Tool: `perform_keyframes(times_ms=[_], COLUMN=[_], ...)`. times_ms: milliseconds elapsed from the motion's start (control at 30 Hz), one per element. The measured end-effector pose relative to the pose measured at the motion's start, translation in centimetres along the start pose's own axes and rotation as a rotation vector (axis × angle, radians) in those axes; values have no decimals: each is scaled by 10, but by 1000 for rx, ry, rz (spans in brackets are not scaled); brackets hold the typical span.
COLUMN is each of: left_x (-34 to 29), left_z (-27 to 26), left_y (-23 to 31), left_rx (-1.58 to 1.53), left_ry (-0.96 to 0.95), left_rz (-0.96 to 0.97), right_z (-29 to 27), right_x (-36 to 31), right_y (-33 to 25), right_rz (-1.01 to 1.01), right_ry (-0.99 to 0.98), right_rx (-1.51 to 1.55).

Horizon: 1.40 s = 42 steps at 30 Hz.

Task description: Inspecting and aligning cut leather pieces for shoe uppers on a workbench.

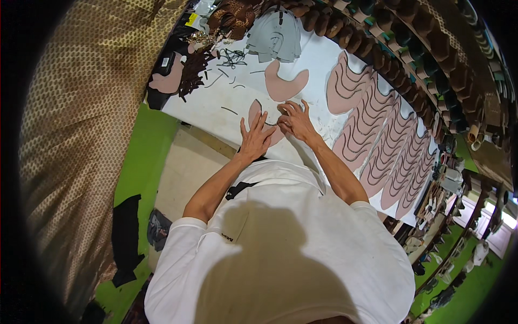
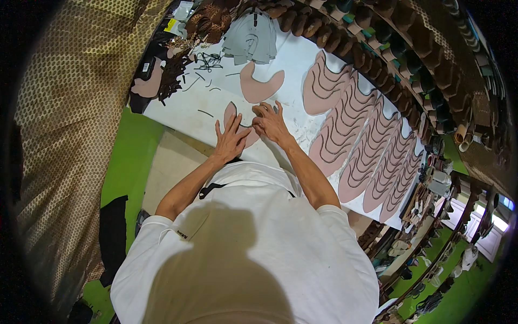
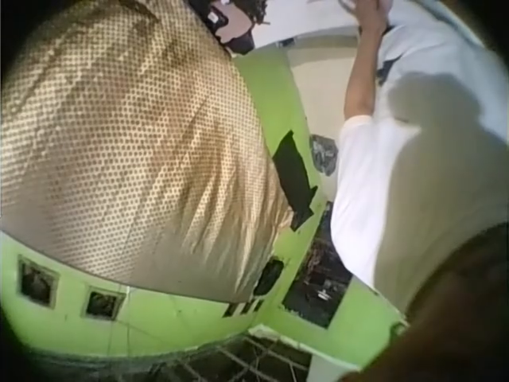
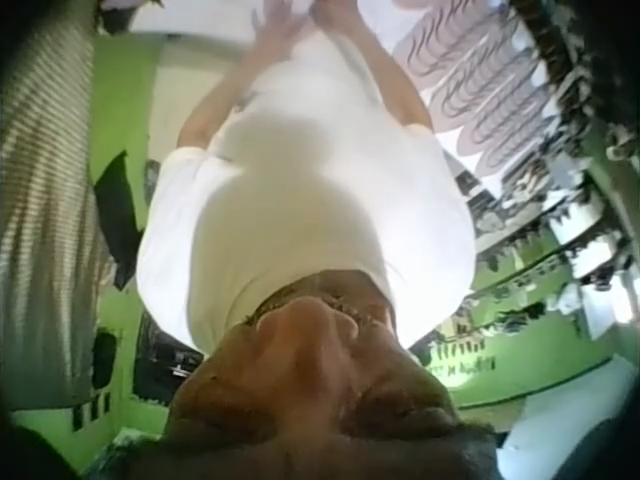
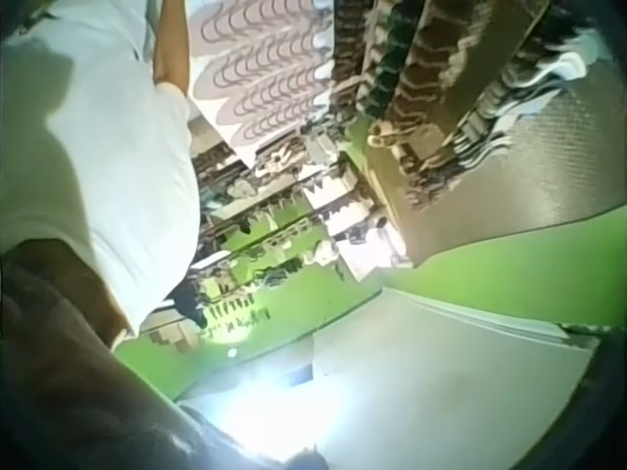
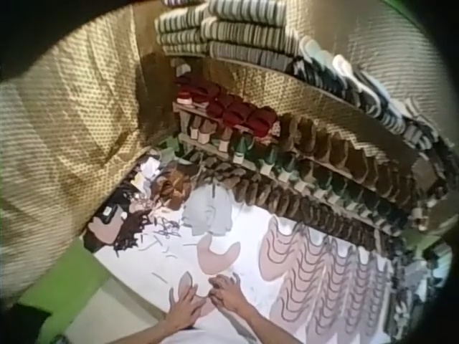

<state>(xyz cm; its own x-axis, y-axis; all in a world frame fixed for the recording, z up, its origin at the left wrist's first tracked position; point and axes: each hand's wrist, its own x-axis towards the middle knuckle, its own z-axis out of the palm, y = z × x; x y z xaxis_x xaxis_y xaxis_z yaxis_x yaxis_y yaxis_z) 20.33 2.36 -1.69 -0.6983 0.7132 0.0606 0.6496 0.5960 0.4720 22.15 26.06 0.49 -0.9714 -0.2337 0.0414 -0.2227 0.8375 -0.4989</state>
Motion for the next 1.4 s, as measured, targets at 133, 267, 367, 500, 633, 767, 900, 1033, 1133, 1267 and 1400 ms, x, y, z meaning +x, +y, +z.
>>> perform_keyframes(times_ms=[133, 267, 367, 500, 633, 767, 900, 1033, 1133, 1267, 1400], left_x=[0, 2, 2, 1, 2, 2, 4, 6, 6, 7, 6], left_z=[0, -1, 0, 0, 0, -3, -6, -8, -7, -5, -5], left_y=[2, 3, 3, 2, 2, 2, 9, 8, 8, 8, 6], left_rx=[6, 15, 22, 8, 6, 24, 69, 129, 145, 156, 154], left_ry=[-5, -40, -40, -30, -32, -33, 6, -36, -35, -51, -34], left_rz=[-13, -16, -19, -21, -8, 13, 14, 8, 16, 25, 36], right_z=[-1, 2, 3, 3, 2, 2, 2, 0, -2, -6, -3], right_x=[5, 5, 6, 8, 9, 9, 9, 10, 9, -3, -20], right_y=[1, 3, 3, 3, 4, 4, 3, 4, 3, 4, 9], right_rz=[-10, 4, 0, -12, -14, -20, -16, -20, -14, 70, 121], right_ry=[-33, -34, -47, -82, -80, -76, -74, -73, -92, 30, 135], right_rx=[-31, -34, -40, -52, -62, -65, -62, -71, -77, 14, -16])
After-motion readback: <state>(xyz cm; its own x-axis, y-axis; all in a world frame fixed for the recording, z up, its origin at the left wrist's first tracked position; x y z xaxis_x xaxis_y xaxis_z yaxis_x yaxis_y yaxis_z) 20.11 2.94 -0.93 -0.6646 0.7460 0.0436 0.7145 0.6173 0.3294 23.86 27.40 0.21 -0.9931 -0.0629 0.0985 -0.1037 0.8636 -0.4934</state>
